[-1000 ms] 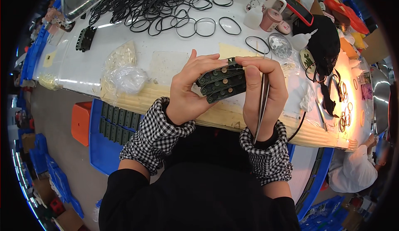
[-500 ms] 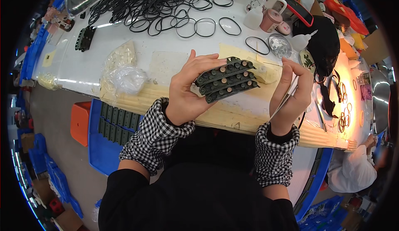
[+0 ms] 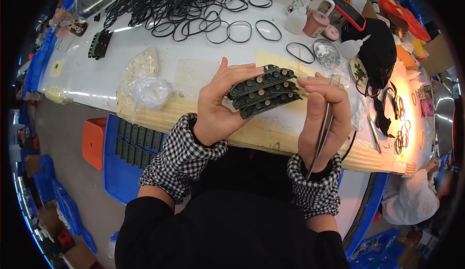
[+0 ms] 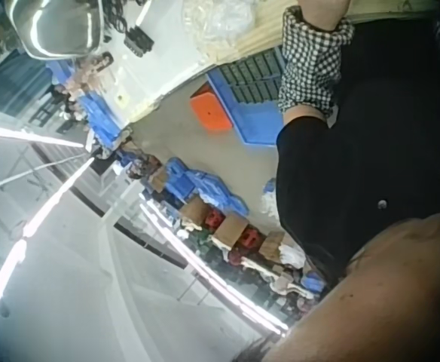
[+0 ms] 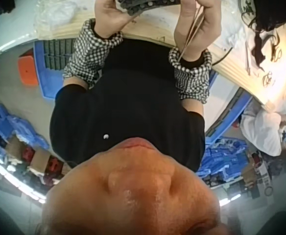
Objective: Manually assembling and preparing electronic battery packs by applying components using tweezers at a factory workbench.
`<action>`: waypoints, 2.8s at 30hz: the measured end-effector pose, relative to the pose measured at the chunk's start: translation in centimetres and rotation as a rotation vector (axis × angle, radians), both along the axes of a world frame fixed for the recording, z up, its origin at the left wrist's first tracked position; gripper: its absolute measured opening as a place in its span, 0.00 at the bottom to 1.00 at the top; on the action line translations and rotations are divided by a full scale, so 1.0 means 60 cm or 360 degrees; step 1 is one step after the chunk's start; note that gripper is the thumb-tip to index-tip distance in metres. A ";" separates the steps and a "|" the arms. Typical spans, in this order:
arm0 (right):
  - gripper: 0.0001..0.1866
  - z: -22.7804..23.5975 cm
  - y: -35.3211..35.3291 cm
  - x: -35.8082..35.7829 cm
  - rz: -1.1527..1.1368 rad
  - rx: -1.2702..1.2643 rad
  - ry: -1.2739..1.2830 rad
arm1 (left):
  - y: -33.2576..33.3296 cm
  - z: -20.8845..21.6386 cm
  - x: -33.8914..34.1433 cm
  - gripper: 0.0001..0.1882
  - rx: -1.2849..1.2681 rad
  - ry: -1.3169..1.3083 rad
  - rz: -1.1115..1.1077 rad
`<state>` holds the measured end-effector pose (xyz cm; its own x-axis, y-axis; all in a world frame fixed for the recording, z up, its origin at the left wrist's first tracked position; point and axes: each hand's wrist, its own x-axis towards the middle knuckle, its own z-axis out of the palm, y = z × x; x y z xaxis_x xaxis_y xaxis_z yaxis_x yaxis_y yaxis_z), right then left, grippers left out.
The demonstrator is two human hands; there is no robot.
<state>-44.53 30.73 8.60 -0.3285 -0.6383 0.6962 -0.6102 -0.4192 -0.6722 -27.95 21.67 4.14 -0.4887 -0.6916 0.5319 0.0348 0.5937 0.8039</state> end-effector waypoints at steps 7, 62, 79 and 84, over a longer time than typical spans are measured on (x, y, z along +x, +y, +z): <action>0.02 -0.016 -0.015 0.026 0.0201 0.0037 -0.0161 | 0.000 -0.003 0.001 0.27 0.0013 0.0030 0.0008; 0.02 -0.023 -0.012 0.019 0.0153 0.0063 -0.0050 | -0.001 -0.009 0.002 0.28 0.0157 0.0085 0.0034; 0.04 -0.029 -0.010 -0.069 -0.0733 0.0378 0.0870 | -0.002 -0.007 0.001 0.29 0.0173 0.0099 -0.0010; 0.03 -0.010 0.000 -0.051 -0.0780 0.0158 0.0636 | 0.000 -0.007 0.001 0.29 0.0160 0.0111 -0.0003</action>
